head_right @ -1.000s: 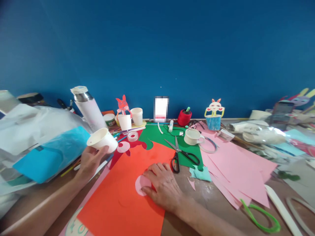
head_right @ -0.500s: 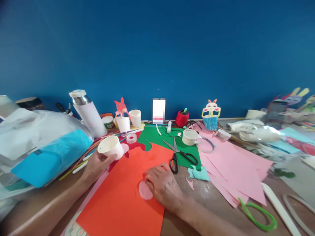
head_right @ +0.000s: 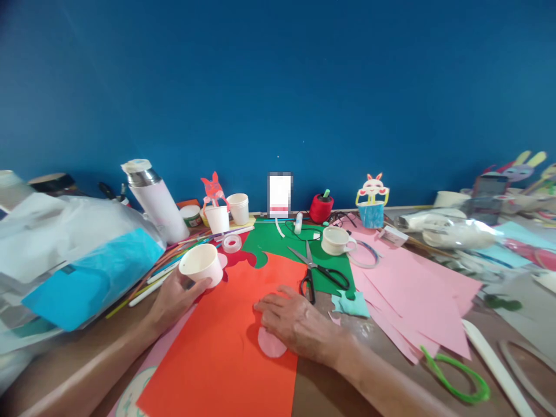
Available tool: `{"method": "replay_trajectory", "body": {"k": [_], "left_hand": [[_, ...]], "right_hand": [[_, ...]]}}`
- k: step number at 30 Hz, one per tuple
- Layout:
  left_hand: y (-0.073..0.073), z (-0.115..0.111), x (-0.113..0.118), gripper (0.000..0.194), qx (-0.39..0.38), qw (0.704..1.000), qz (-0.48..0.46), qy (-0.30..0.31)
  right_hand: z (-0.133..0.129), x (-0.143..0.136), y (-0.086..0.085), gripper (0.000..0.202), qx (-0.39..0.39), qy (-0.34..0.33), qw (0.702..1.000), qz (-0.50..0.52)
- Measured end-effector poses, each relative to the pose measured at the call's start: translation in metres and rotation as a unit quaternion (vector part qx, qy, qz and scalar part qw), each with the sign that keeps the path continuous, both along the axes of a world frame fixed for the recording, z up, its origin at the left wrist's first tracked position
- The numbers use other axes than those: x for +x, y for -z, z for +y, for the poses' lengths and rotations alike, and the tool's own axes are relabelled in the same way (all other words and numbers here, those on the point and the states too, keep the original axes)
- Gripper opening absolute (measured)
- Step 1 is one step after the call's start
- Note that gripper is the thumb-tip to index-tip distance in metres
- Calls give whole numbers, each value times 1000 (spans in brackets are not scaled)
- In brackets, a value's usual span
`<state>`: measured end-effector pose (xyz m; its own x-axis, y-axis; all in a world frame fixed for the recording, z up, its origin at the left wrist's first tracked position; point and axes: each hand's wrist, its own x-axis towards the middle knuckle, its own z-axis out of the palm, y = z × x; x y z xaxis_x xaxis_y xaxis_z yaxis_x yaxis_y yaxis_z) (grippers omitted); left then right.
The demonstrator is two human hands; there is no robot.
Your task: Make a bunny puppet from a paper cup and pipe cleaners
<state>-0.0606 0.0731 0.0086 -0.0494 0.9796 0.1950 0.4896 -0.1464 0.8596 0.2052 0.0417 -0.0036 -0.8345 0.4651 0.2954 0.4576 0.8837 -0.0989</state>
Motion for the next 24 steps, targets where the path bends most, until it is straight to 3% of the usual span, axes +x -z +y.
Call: {"method": "replay_trajectory", "body": {"k": [6,10,17,24], "left_hand": [[-3,0,3,41,-15,999,-47,2],[-6,-2,4,44,-17,999,-43,-4],[-2,-1,2,48,-1,1000,-17,2],[0,-3,4,49,5,1000,-28,-1]], "right_hand": [[0,13,-18,25,-82,-25,996,29],[-4,11,-16,16,-115,30,990,78],[-26,-15,-21,12,-51,125,988,77],[-22,-6,-6,18,-37,49,998,7]]}}
